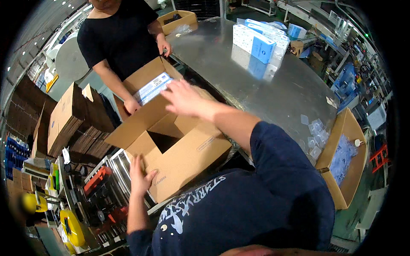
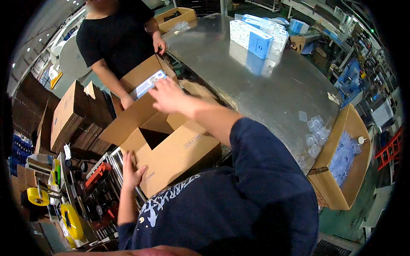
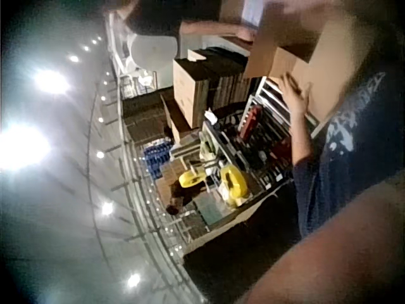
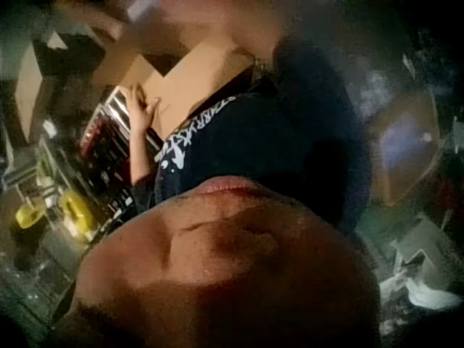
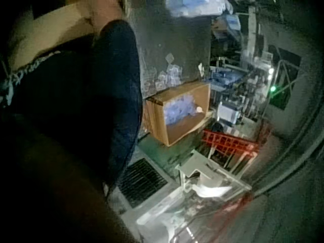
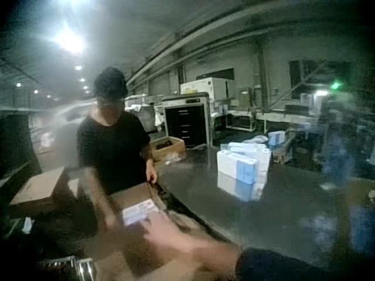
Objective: The person packs rectangular blue and white boxes into larger cardboard shipping containers by hand at a warehouse workstation. The person takes stacks of items from a table, places them into a cardboard box, and moves the filled boxes onto a roller conveyor.
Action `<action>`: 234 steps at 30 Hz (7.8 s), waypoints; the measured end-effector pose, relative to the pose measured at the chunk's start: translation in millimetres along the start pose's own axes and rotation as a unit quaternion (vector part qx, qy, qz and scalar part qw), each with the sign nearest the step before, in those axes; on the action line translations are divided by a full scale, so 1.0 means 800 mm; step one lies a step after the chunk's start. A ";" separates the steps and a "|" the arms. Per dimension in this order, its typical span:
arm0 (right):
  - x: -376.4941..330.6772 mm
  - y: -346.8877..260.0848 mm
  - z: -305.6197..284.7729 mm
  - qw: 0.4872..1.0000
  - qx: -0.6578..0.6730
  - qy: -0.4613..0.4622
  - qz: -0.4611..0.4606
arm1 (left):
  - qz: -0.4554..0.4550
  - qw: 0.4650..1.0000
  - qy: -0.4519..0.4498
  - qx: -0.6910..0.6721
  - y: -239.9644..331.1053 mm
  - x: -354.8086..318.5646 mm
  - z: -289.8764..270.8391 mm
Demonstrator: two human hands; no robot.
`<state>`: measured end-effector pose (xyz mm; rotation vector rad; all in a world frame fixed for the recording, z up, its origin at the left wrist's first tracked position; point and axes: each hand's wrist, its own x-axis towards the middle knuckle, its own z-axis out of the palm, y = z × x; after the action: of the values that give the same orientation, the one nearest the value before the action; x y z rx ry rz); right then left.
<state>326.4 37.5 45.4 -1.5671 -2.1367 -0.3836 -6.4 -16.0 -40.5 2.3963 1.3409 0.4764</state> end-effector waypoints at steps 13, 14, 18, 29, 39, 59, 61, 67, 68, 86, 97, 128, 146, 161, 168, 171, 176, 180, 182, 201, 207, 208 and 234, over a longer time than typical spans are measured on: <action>-0.216 0.155 0.024 0.895 0.102 -0.257 0.350 | -0.277 0.736 0.025 -0.617 -0.009 -0.014 0.156; -0.222 0.183 0.035 0.895 0.114 -0.247 0.353 | -0.389 0.716 0.000 -0.580 -0.040 -0.017 0.207; -0.257 0.235 0.071 0.882 0.141 -0.224 0.390 | -0.595 0.584 -0.046 -0.550 -0.026 -0.071 0.291; -0.178 0.054 0.059 0.553 0.700 -0.350 0.285 | -0.216 0.828 0.196 -0.480 0.044 -0.156 -0.080; -0.100 0.093 0.028 0.905 0.365 -0.214 0.050 | -0.093 0.937 -0.261 -0.214 0.186 0.032 0.048; -0.266 0.111 0.103 0.918 0.083 -0.386 0.033 | -0.315 0.913 -0.256 -0.033 -0.127 -0.102 0.178; -0.239 0.133 0.054 0.914 0.084 -0.395 -0.025 | -0.287 0.878 -0.381 0.019 -0.102 -0.068 0.164; -0.240 0.160 0.073 0.896 -0.011 -0.443 -0.027 | 0.087 0.868 -0.451 0.189 0.093 0.174 0.113; -0.237 0.161 0.071 0.887 0.008 -0.462 -0.024 | 0.170 0.922 -0.332 0.105 0.143 0.219 0.124; -0.151 0.621 -0.036 0.855 -0.228 -0.130 0.446 | 0.255 0.959 -0.112 0.054 0.344 0.395 0.345; -0.113 0.674 -0.120 0.816 -0.216 -0.198 0.499 | 0.250 0.960 -0.118 0.050 0.340 0.397 0.345; -0.147 0.758 -0.059 0.861 -0.276 -0.125 0.408 | 0.251 0.961 -0.109 0.031 0.341 0.393 0.342; -0.163 0.549 -0.078 0.870 -0.072 -0.245 0.421 | -0.112 0.841 -0.146 -0.510 0.384 0.556 0.293; -0.318 0.380 -0.137 0.676 0.587 -0.030 0.445 | -0.074 0.742 -0.364 -0.558 0.339 0.370 0.202; -0.332 0.317 -0.151 0.748 0.476 -0.077 0.456 | 0.078 0.772 -0.371 -0.511 0.306 0.363 0.171; -0.321 0.278 -0.132 0.825 0.360 -0.048 0.433 | 0.128 0.827 -0.260 -0.482 0.297 0.309 0.183; -0.283 0.246 -0.155 0.767 0.448 0.014 0.459 | 0.135 0.878 -0.223 -0.402 0.311 0.301 0.053; -0.223 0.159 -0.148 0.818 0.462 -0.143 0.313 | 0.050 0.965 -0.208 -0.153 0.266 0.283 -0.147; -0.209 0.103 -0.151 0.769 0.546 -0.224 0.247 | 0.083 0.953 -0.228 -0.180 0.231 0.272 -0.201; -0.254 0.194 -0.140 0.801 0.359 -0.428 0.215 | -0.013 0.861 -0.458 0.219 -0.018 0.038 0.314; -0.204 0.345 -0.133 0.886 0.272 -0.252 0.279 | 0.071 0.895 -0.434 -0.075 0.105 0.242 0.263; -0.182 0.383 -0.123 0.909 0.188 -0.224 0.296 | 0.017 0.939 -0.311 -0.146 0.168 0.286 0.233; -0.197 0.635 -0.104 0.794 -0.061 -0.157 0.584 | 0.090 0.970 -0.150 0.167 0.331 0.504 0.328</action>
<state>863.6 26.7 12.1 -2.7714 -0.9177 0.1936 508.3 165.2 -103.3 2.7389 1.1463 -0.0807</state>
